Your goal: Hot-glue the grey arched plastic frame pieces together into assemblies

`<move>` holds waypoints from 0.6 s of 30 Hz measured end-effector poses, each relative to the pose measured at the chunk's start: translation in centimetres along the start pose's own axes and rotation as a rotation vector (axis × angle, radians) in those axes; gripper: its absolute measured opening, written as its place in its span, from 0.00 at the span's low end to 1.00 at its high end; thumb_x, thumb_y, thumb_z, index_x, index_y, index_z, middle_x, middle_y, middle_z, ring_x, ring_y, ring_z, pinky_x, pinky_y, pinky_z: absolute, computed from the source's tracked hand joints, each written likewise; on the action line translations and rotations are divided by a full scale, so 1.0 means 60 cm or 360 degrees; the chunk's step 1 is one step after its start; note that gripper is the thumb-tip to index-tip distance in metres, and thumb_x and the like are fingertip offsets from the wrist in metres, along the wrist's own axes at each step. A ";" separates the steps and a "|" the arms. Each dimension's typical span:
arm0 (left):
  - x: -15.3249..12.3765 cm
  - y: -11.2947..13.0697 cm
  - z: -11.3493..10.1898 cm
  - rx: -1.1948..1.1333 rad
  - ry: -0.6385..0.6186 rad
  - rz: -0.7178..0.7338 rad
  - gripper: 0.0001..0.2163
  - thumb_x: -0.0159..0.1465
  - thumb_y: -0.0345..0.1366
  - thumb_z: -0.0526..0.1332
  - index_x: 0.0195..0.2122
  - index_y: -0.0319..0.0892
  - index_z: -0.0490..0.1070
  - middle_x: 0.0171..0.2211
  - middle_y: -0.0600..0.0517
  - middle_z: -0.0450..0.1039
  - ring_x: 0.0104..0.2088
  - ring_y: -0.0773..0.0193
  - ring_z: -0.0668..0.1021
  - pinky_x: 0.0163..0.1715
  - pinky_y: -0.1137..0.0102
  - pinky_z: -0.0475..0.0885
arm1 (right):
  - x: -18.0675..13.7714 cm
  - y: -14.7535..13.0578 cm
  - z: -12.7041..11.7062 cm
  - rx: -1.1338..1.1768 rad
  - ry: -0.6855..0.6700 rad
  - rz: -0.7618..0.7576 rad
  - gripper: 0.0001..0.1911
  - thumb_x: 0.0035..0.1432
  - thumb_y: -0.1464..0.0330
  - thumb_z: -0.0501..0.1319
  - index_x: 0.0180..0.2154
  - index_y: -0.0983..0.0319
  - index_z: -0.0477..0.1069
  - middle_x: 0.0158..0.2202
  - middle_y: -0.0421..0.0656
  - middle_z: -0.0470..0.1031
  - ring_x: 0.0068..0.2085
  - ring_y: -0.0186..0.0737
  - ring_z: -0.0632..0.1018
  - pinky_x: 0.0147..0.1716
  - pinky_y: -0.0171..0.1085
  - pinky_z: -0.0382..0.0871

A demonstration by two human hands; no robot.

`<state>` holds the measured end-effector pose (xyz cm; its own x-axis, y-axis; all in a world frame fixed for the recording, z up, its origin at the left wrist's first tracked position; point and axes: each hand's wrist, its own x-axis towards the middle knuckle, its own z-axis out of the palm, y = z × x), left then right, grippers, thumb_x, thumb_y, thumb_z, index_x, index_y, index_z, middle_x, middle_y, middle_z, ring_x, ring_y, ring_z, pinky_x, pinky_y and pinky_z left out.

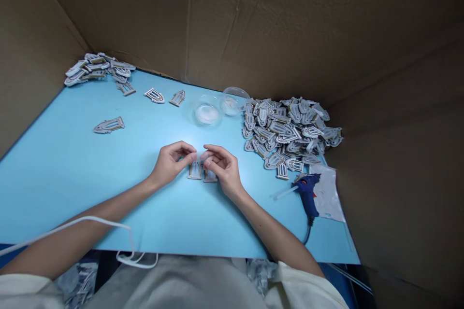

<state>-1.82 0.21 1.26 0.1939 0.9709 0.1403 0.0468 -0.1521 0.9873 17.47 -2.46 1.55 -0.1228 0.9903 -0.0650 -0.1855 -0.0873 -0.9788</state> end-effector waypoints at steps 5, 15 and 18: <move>0.003 0.004 -0.018 0.0540 -0.0247 0.0517 0.11 0.68 0.45 0.70 0.42 0.42 0.81 0.35 0.49 0.82 0.34 0.59 0.81 0.40 0.64 0.77 | 0.003 0.000 -0.005 -0.0467 0.0287 -0.0215 0.07 0.62 0.63 0.69 0.41 0.57 0.83 0.34 0.41 0.81 0.33 0.40 0.75 0.37 0.40 0.71; 0.032 0.005 -0.067 0.1129 -0.0945 0.0622 0.27 0.60 0.49 0.77 0.53 0.45 0.68 0.54 0.45 0.77 0.56 0.46 0.74 0.54 0.55 0.68 | -0.001 0.004 -0.011 -0.1301 -0.0142 -0.0586 0.10 0.67 0.73 0.64 0.42 0.56 0.85 0.36 0.42 0.85 0.39 0.46 0.74 0.46 0.46 0.67; 0.031 0.000 -0.065 0.1113 -0.0936 0.0613 0.26 0.60 0.48 0.77 0.52 0.45 0.68 0.53 0.46 0.78 0.56 0.46 0.74 0.53 0.56 0.66 | -0.001 0.012 -0.006 -0.1344 -0.0185 -0.0565 0.10 0.68 0.72 0.65 0.43 0.56 0.85 0.35 0.43 0.84 0.39 0.47 0.73 0.46 0.47 0.65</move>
<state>-5.27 2.72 1.83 0.7641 0.6147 0.1958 0.4095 -0.6966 0.5891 17.70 -2.55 0.78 -0.3004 0.9228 0.2411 0.5360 0.3725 -0.7576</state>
